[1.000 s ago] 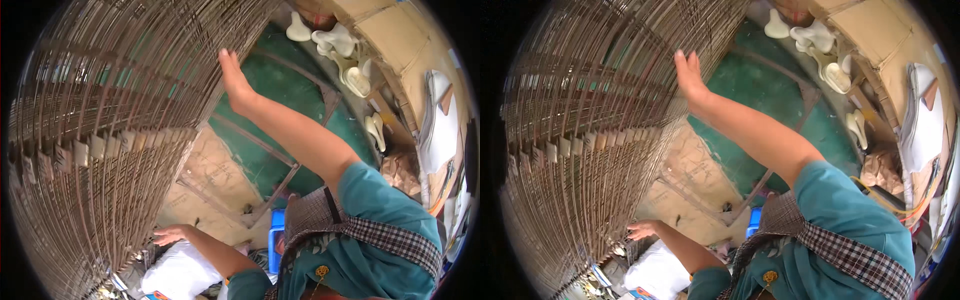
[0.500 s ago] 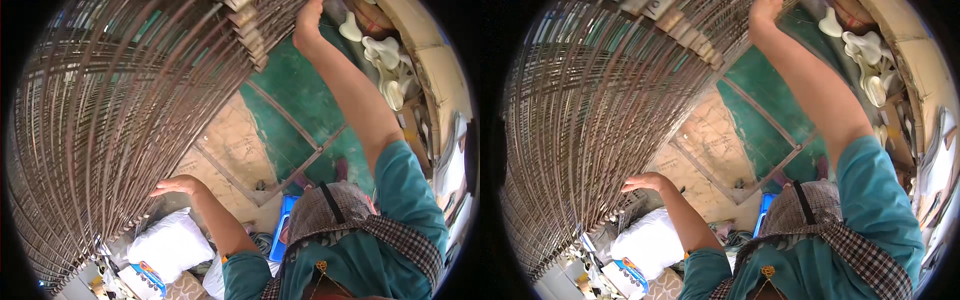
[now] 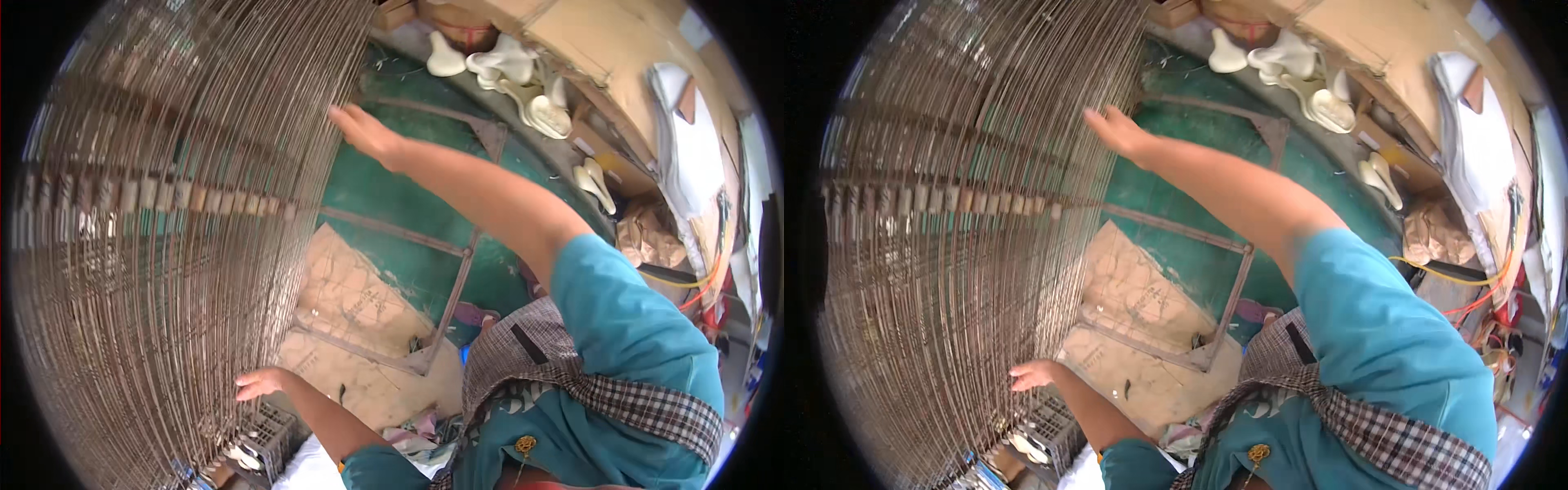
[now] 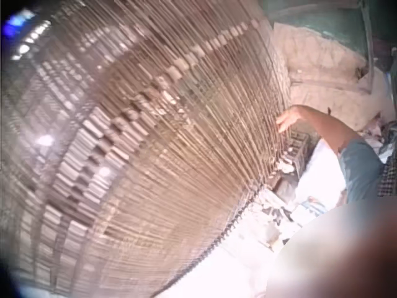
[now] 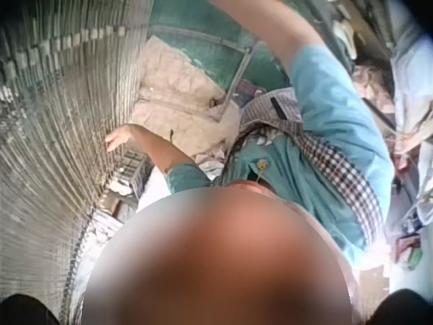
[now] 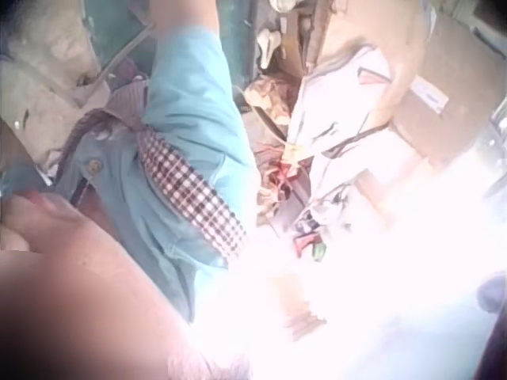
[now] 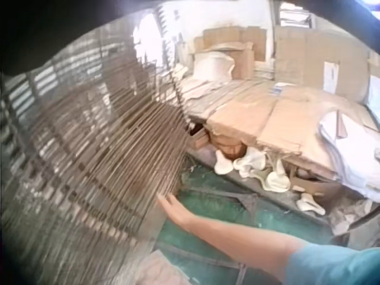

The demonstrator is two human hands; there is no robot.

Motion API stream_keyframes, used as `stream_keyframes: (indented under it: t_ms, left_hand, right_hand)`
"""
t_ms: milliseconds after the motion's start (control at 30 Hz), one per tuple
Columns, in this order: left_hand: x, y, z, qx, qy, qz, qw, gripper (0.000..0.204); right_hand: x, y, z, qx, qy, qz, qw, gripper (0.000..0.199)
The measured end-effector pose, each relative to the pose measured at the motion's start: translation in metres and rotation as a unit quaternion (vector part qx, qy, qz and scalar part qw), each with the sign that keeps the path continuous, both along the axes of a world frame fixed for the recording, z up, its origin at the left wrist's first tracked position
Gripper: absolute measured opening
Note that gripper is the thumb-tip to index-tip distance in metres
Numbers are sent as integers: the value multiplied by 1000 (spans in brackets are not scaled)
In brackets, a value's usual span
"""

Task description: Applying spray adhesive to foam padding components and placing them on a rack.

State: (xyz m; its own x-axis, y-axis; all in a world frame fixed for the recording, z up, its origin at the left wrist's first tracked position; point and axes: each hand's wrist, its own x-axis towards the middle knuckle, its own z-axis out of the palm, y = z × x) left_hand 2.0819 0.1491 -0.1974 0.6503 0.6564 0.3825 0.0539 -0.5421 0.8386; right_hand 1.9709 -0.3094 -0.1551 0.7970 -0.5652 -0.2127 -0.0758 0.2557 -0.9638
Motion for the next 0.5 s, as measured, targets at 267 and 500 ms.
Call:
stream_keyframes:
  t_ms: [267, 500]
  left_hand:
    - [-4, 20, 0, 66, 54, 0, 996, 79]
    - [-40, -21, -1, 10, 64, 43, 997, 79]
  right_hand:
    - [-310, 13, -84, 89, 260, -47, 960, 52]
    - [-484, -26, -25, 63, 327, -197, 922, 33]
